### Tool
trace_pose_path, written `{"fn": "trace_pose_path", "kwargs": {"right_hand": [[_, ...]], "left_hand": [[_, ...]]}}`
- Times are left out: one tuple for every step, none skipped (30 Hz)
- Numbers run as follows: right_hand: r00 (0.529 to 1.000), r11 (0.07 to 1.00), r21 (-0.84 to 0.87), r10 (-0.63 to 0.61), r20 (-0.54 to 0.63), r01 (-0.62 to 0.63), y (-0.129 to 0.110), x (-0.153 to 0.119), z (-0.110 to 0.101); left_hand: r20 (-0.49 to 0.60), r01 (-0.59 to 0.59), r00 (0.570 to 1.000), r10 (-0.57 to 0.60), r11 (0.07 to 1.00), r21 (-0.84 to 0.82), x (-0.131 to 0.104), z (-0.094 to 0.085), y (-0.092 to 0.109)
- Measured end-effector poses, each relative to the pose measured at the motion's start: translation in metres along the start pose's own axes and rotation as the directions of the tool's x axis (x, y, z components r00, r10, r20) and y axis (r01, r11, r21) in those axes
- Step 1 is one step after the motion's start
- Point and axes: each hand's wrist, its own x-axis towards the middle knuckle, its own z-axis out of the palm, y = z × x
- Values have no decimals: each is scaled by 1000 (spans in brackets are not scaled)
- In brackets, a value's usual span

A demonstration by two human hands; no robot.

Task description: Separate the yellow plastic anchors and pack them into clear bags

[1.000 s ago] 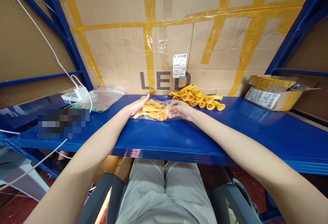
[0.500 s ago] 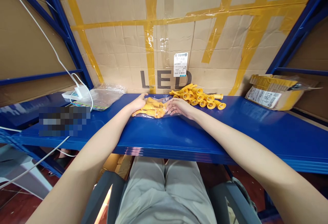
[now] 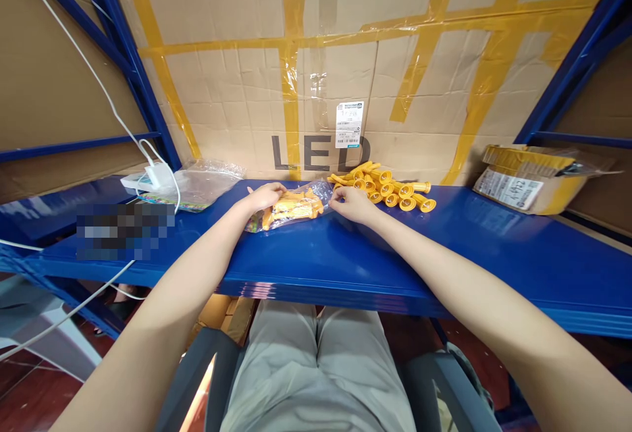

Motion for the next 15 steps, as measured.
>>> {"fn": "trace_pose_path", "kwargs": {"right_hand": [[1000,995,-95,-12,-28,9,2,0,-1],[998,984,-179,-25,-52,15,3,1,-1],[997,968,-249,-36,-70,17,4,0,-2],[995,953,-304,-43,-85,15,4,0,-2],[994,940,-342,-48,-101,10,4,-1,-3],[992,932,-362,-47,-120,1,3,-1,-4],[989,932,-362,-37,-141,-17,3,-1,-4],[987,938,-343,-8,-159,-47,3,-1,-5],[985,947,-309,37,-166,-88,4,0,-6],[983,955,-266,96,-154,-135,6,1,-6],[980,960,-215,157,-122,-180,9,3,-6],[975,964,-154,207,-78,-217,12,5,-6],[970,967,-82,240,-28,-242,17,7,-5],[967,968,2,253,15,-253,21,9,-3],[966,962,91,256,45,-259,25,10,-2]], "left_hand": [[-40,-9,999,15,991,133,-3,0,4],[-62,-19,998,34,976,219,-6,0,8],[-81,-36,995,60,961,275,-9,1,10],[-86,-59,992,90,950,307,-11,1,12],[-83,-87,989,121,940,330,-12,2,13],[-75,-115,986,151,928,355,-14,3,15],[-60,-138,983,174,912,386,-15,4,16],[-43,-153,981,188,893,423,-17,6,17],[-29,-158,981,193,873,462,-19,7,19],[-17,-154,982,187,854,497,-20,8,21],[-10,-147,984,178,839,525,-22,9,23],[-5,-142,985,172,827,544,-23,9,24],[-6,-143,985,175,822,552,-24,9,26],[-14,-149,982,187,822,549,-24,9,26],[-29,-160,978,207,830,534,-23,8,26]]}}
